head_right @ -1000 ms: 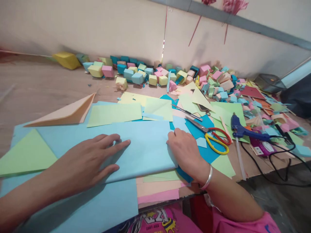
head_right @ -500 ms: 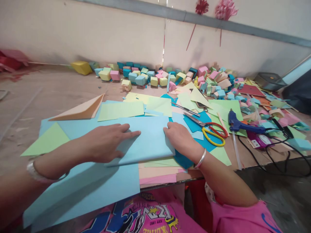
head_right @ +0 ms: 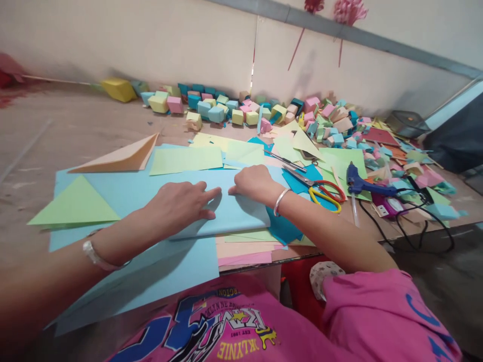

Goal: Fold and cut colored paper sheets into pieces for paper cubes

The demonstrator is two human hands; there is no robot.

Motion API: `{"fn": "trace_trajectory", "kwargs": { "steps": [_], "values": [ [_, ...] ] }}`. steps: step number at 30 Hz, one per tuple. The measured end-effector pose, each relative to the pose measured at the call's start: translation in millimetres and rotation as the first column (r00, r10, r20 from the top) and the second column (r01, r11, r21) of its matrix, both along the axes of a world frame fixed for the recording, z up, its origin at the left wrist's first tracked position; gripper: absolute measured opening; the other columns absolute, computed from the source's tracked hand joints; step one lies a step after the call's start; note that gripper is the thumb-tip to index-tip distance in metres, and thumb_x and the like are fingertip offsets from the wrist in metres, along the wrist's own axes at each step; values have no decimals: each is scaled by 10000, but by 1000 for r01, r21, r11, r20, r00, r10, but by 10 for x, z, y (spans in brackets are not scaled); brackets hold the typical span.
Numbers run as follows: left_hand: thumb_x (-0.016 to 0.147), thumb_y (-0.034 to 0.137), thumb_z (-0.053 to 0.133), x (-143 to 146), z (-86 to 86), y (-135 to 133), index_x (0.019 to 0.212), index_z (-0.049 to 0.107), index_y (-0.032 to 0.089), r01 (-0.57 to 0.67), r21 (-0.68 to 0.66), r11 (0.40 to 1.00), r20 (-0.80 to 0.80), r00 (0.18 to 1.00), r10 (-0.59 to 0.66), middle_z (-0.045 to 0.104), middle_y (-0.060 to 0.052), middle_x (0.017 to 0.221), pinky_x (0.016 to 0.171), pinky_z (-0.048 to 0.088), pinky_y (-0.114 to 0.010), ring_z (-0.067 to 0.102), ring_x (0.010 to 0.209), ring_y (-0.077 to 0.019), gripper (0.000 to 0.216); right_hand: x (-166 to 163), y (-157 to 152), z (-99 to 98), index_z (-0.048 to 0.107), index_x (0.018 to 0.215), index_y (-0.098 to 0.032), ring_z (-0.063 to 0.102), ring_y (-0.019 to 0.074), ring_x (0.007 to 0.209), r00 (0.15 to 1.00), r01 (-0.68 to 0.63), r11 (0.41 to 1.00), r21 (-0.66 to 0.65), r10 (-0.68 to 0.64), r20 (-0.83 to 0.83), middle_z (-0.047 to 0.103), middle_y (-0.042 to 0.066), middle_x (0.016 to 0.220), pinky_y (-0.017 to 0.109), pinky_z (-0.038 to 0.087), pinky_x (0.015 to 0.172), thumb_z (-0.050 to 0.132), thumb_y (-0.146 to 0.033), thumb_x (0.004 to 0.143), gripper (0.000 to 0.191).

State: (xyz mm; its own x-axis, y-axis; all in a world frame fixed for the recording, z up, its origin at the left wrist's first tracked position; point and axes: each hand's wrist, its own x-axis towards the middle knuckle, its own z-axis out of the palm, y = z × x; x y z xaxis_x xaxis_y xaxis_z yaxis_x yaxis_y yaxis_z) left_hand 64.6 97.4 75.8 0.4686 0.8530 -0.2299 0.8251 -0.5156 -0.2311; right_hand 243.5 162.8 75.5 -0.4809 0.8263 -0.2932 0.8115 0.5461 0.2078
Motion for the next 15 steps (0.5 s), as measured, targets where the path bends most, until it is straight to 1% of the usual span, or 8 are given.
{"fn": "trace_trajectory", "kwargs": {
  "steps": [2,5,10,15],
  "values": [
    [892,506,584,-9,-17,-20,1188,567,235,-15,6,1000,13,1000,15,646,-76,923,482,313,-287,661,732,-270,402,12,-5,-62,749,948,-150,672,293,861,1000,6,999,33,-5,-16,728,167,891,292,348,597,393,-644,919,610],
    [843,553,630,-13,-21,-36,1225,561,241,-39,8,999,29,999,39,646,-83,947,487,317,-297,660,759,-284,498,126,-76,-114,752,880,-161,666,259,809,1000,5,1000,23,-5,-10,732,148,878,277,287,556,347,-709,902,682],
    [805,581,663,-20,-26,-36,1288,540,240,-45,-6,999,56,997,45,640,-100,977,499,331,-309,643,786,-289,604,384,-306,-158,721,756,-171,624,199,744,999,-53,999,1,53,-7,723,95,800,274,166,531,443,-737,849,638],
    [766,596,698,-30,-39,-19,1329,524,246,-67,-35,997,61,996,69,636,-116,987,526,363,-320,631,796,-298,685,625,-534,-203,691,696,-168,573,157,717,995,-84,996,-28,82,-51,698,69,752,285,98,546,467,-725,847,619]
  ]
}}
